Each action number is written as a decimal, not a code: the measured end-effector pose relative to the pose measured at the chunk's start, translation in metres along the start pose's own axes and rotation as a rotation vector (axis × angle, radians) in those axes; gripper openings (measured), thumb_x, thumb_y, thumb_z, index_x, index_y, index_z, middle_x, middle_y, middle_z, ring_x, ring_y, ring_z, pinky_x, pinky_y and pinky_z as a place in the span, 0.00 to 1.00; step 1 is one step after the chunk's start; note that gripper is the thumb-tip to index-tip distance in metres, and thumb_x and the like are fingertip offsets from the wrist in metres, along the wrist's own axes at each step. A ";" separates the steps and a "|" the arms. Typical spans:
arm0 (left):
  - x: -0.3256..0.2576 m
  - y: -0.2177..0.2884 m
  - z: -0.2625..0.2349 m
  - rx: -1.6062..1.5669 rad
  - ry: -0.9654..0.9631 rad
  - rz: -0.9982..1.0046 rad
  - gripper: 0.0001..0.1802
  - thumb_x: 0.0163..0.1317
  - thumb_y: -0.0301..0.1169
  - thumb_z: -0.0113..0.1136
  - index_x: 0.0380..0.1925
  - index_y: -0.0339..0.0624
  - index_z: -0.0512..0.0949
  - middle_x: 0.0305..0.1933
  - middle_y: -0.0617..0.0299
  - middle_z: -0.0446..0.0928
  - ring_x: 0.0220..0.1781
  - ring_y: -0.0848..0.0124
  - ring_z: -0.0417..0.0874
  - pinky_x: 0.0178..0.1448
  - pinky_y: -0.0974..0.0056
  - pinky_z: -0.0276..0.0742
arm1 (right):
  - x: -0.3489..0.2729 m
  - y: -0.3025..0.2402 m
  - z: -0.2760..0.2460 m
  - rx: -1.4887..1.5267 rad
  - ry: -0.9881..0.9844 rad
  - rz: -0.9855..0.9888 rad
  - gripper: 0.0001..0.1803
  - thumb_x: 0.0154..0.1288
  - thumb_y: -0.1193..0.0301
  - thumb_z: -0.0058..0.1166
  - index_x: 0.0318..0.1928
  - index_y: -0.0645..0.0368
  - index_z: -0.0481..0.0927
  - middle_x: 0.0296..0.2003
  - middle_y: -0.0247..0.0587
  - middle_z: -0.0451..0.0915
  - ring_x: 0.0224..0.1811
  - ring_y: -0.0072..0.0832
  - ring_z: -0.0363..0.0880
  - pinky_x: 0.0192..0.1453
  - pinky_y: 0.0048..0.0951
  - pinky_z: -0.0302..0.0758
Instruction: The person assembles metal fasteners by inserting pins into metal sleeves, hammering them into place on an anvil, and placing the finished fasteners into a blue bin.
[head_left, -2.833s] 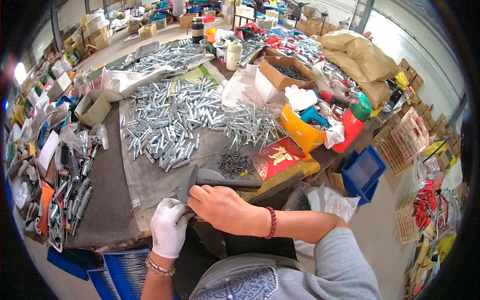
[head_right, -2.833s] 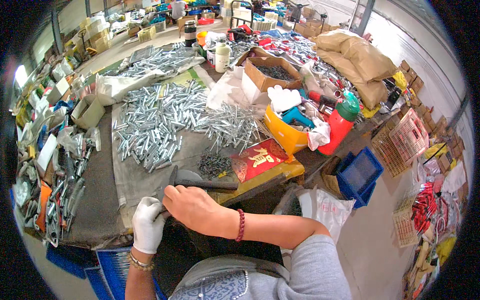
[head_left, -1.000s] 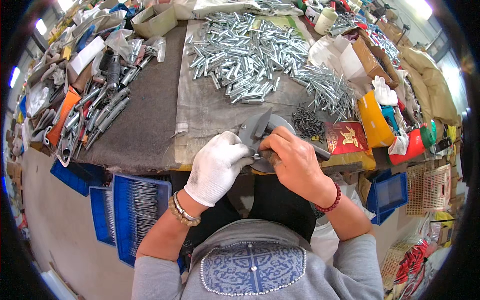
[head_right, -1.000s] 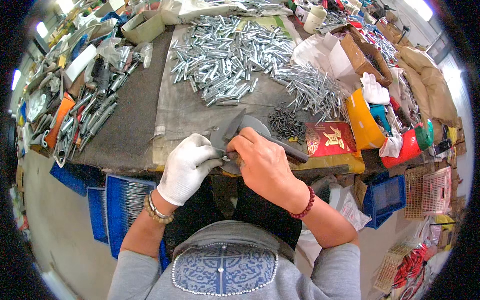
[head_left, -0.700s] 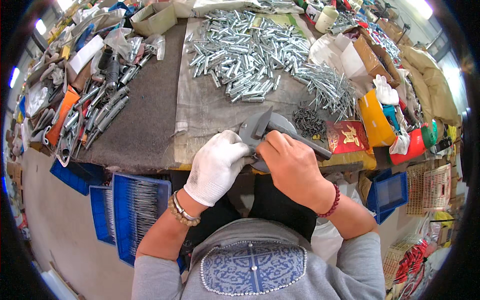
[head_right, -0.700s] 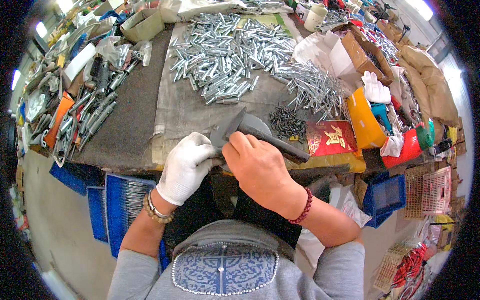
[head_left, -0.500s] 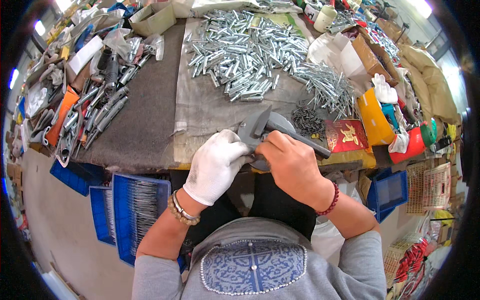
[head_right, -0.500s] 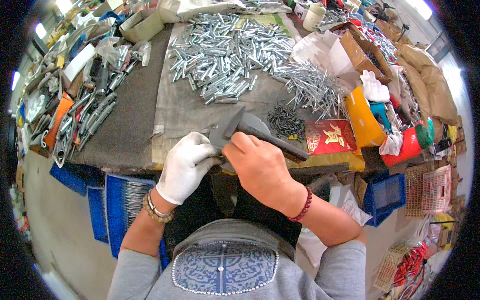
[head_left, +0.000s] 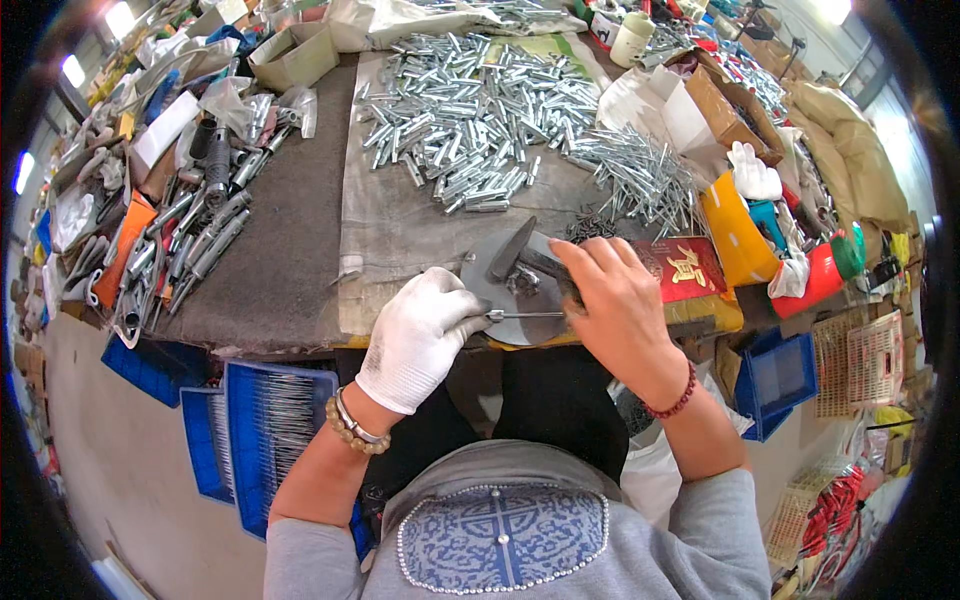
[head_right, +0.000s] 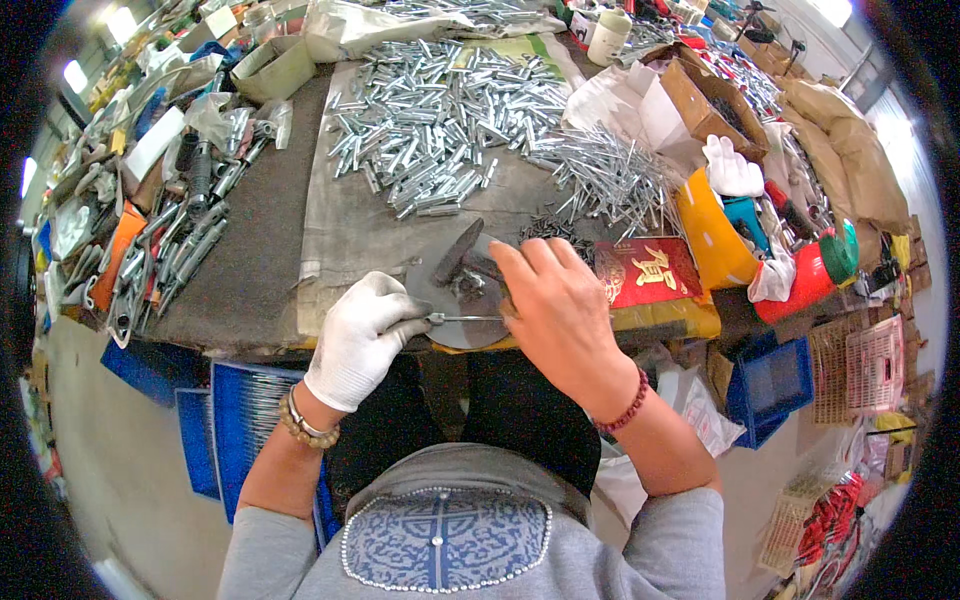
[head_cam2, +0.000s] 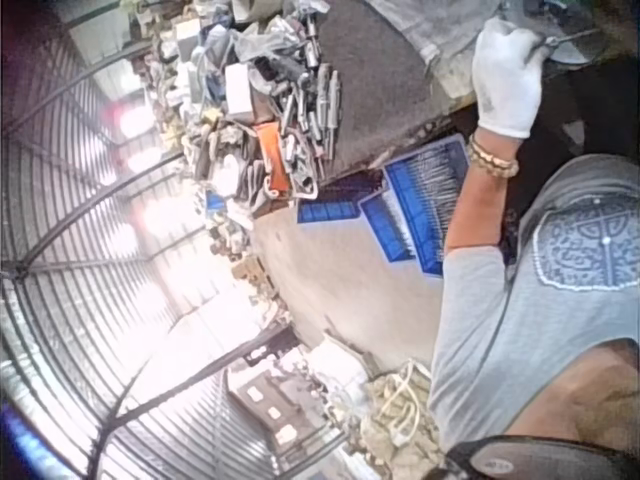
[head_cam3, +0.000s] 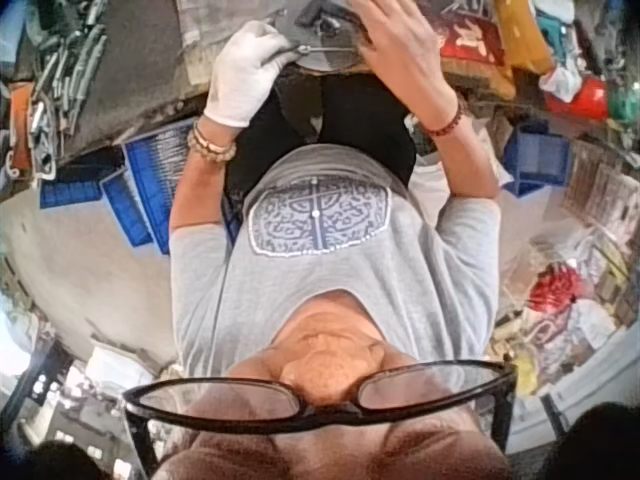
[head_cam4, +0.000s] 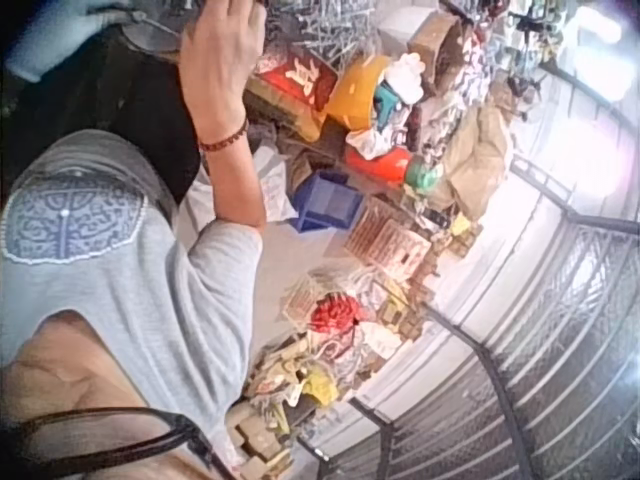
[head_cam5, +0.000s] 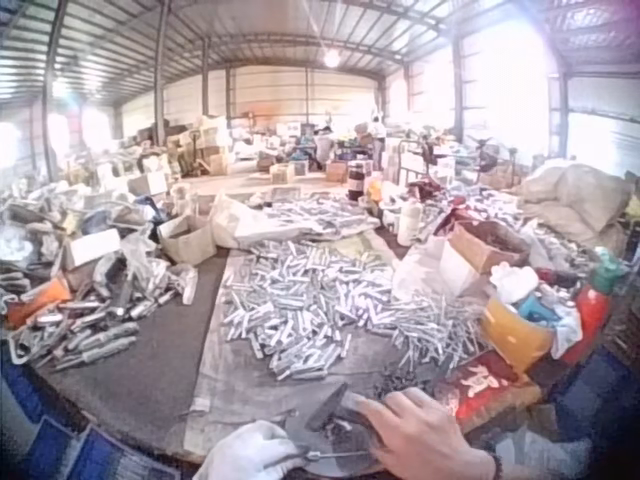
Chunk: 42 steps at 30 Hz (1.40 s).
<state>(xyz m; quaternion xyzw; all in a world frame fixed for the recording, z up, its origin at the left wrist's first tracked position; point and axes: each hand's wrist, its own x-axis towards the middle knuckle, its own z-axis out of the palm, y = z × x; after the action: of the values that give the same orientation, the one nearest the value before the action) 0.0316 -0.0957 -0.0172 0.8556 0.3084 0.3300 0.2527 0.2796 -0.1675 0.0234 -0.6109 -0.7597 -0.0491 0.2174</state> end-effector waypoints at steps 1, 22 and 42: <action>0.000 0.000 0.000 -0.001 -0.003 0.006 0.10 0.58 0.24 0.78 0.40 0.40 0.90 0.42 0.54 0.83 0.46 0.55 0.86 0.51 0.56 0.82 | -0.005 -0.002 -0.004 0.001 -0.001 -0.001 0.31 0.56 0.79 0.68 0.64 0.59 0.82 0.48 0.46 0.80 0.51 0.45 0.82 0.56 0.44 0.82; -0.002 -0.002 0.001 -0.059 -0.007 -0.034 0.10 0.59 0.23 0.78 0.41 0.38 0.90 0.41 0.55 0.81 0.45 0.58 0.85 0.51 0.58 0.80 | -0.045 -0.023 -0.012 0.187 -0.012 -0.031 0.33 0.62 0.81 0.63 0.70 0.56 0.83 0.43 0.42 0.79 0.38 0.40 0.85 0.40 0.41 0.83; -0.002 0.000 -0.004 -0.045 -0.020 0.021 0.09 0.54 0.22 0.80 0.36 0.38 0.91 0.37 0.54 0.80 0.43 0.59 0.84 0.49 0.58 0.80 | -0.015 -0.004 -0.007 0.316 -0.042 0.073 0.30 0.63 0.79 0.58 0.67 0.55 0.83 0.47 0.46 0.80 0.49 0.48 0.85 0.50 0.47 0.85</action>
<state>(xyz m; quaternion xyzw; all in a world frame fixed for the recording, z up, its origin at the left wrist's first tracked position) 0.0276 -0.0966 -0.0152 0.8562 0.2893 0.3309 0.2717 0.2803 -0.1844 0.0245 -0.5973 -0.7395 0.0921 0.2964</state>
